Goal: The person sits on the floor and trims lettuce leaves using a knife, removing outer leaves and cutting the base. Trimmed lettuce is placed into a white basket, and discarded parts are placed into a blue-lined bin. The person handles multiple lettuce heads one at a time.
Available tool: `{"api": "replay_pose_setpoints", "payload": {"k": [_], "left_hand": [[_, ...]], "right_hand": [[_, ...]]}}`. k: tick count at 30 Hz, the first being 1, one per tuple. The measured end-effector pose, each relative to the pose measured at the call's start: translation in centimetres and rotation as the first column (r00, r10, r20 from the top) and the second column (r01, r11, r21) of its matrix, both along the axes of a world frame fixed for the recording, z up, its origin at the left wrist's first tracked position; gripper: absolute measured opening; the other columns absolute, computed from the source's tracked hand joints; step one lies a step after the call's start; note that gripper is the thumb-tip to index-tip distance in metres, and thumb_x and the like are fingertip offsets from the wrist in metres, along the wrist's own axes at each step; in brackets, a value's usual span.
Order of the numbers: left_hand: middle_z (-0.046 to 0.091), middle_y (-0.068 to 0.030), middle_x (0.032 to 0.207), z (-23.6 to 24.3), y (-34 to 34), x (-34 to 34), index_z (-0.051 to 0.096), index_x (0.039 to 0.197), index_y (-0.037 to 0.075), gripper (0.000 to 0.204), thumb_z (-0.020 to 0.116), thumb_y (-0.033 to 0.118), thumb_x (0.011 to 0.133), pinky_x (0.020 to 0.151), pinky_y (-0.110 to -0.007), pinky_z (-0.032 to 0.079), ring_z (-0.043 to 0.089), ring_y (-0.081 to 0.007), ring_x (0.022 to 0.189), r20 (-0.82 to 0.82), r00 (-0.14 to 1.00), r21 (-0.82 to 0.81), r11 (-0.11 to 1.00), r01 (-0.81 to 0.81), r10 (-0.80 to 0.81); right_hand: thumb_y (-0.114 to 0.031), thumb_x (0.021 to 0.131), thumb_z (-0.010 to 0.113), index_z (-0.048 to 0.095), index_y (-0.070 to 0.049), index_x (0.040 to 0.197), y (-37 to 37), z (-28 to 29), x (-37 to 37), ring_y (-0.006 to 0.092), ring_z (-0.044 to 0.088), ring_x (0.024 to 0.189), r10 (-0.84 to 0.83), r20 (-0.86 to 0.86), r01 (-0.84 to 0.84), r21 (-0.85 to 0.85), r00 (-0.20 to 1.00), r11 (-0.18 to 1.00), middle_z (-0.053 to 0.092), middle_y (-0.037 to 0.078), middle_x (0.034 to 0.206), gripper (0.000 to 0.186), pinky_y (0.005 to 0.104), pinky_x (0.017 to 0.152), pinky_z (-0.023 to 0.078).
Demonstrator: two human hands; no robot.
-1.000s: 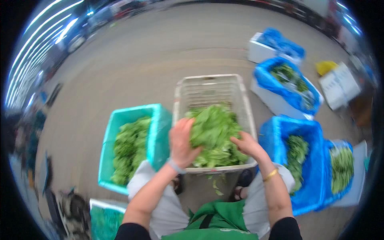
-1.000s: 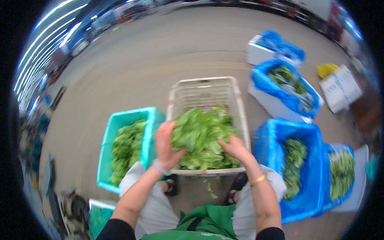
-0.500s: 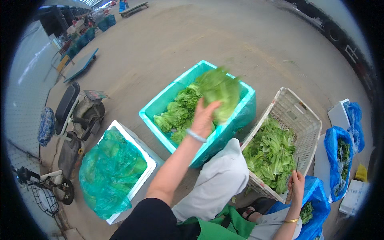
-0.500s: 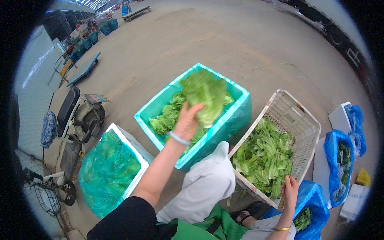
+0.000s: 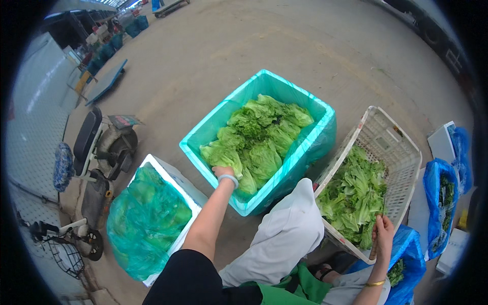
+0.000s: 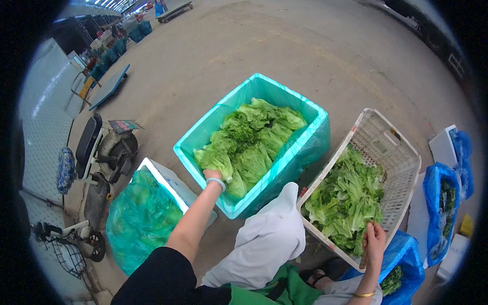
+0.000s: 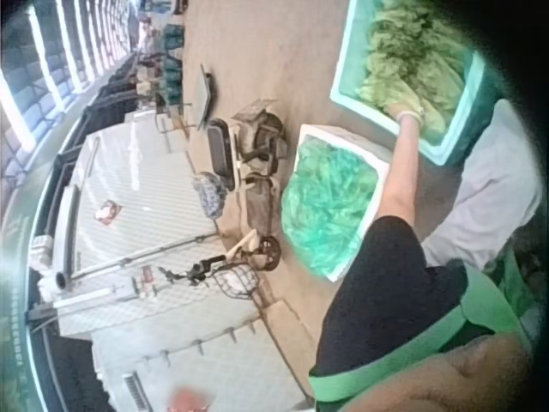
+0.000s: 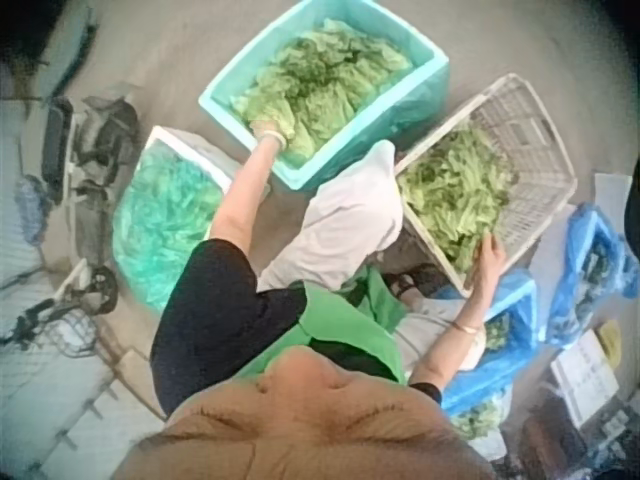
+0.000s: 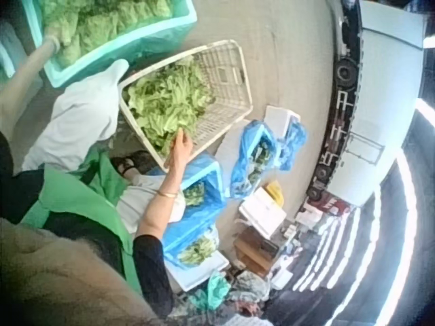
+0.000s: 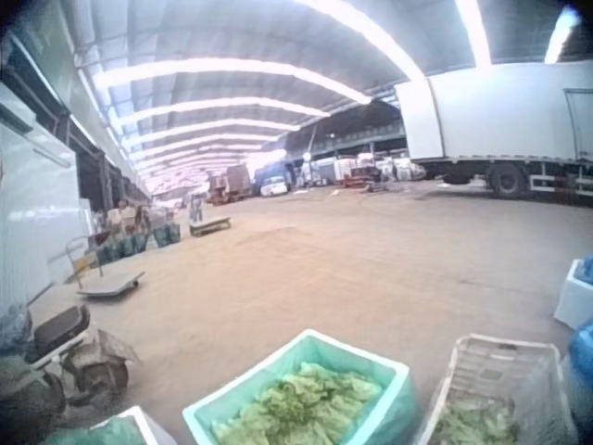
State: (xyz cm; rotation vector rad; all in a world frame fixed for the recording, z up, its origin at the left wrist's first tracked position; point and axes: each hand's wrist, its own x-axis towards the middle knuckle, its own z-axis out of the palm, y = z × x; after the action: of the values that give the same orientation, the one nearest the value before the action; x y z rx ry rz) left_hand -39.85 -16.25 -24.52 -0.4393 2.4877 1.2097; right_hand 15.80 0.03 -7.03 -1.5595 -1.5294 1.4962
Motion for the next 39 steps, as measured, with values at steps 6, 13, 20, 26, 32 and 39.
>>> {"api": "replay_pose_setpoints", "payload": {"k": [6,13,20,26,32,39], "left_hand": [[0.043,-0.0258,0.146,2.3,-3.4,4.5,0.047,0.139,-0.002,0.054,0.059,0.012,0.088,0.116,-0.052,0.027,0.035,-0.0445,0.139,-0.379,0.343,-0.707,0.508,0.492,-0.859],[0.051,-0.0195,0.142,3.5,-2.2,2.7,0.062,0.131,0.006,0.051,0.051,0.04,0.095,0.106,-0.051,0.038,0.048,-0.0406,0.129,0.381,0.197,-0.79,-0.208,0.577,-0.903],[0.044,-0.0177,0.151,-0.6,-1.7,4.3,0.061,0.134,0.005,0.047,0.054,0.028,0.093,0.097,-0.065,0.04,0.034,-0.0513,0.138,0.635,0.218,-0.688,-0.414,0.597,-0.741],[0.04,-0.0181,0.154,-1.5,-0.9,3.0,0.058,0.138,0.009,0.05,0.06,0.027,0.091,0.1,-0.069,0.038,0.028,-0.0536,0.14,0.724,0.181,-0.602,-0.48,0.638,-0.666],[0.071,-0.0132,0.114,-7.1,-2.8,-3.1,0.072,0.111,0.01,0.037,0.061,0.037,0.089,0.084,-0.048,0.055,0.069,-0.0324,0.102,0.734,-0.272,-0.609,-0.78,0.143,-0.623],[0.044,-0.0276,0.145,13.8,5.5,5.3,0.055,0.134,0.001,0.054,0.071,0.024,0.087,0.109,-0.054,0.034,0.045,-0.0424,0.132,0.118,-0.179,-0.865,-0.19,0.464,-0.977]], "right_hand": [[-0.023,0.102,0.058,0.058,0.003,0.127,-0.6,0.8,-0.9,0.0046,0.038,0.044,0.015,-0.01,-0.014,0.025,1.0,1.0,0.045,-0.003,0.061,0.036,0.0225,0.039,0.029],[-0.024,0.102,0.057,0.058,0.0,0.125,-0.7,-0.3,1.1,0.0036,0.039,0.045,0.002,0.007,-0.003,0.044,1.0,0.999,0.046,-0.005,0.063,0.033,0.0213,0.04,0.03],[-0.022,0.101,0.059,0.056,0.002,0.129,-1.2,-0.1,1.2,0.0038,0.039,0.047,0.012,0.035,-0.013,0.047,0.999,0.999,0.047,-0.004,0.064,0.037,0.0221,0.04,0.031],[-0.011,0.098,0.061,0.048,-0.001,0.141,-2.0,1.2,1.1,0.0032,0.042,0.054,-0.124,-0.007,0.123,0.176,0.992,0.977,0.05,-0.003,0.07,0.046,0.0214,0.045,0.033],[-0.022,0.096,0.058,0.062,0.0,0.111,-0.7,-5.8,5.0,0.0225,0.059,0.089,0.054,0.402,-0.12,0.141,0.914,0.983,0.064,0.014,0.102,0.027,0.039,0.076,0.048],[-0.031,0.1,0.053,0.066,-0.002,0.107,-2.9,5.4,4.9,0.0128,0.054,0.053,-0.125,-0.166,0.129,0.015,0.978,0.991,0.058,0.007,0.07,0.033,0.0301,0.047,0.045]]}}
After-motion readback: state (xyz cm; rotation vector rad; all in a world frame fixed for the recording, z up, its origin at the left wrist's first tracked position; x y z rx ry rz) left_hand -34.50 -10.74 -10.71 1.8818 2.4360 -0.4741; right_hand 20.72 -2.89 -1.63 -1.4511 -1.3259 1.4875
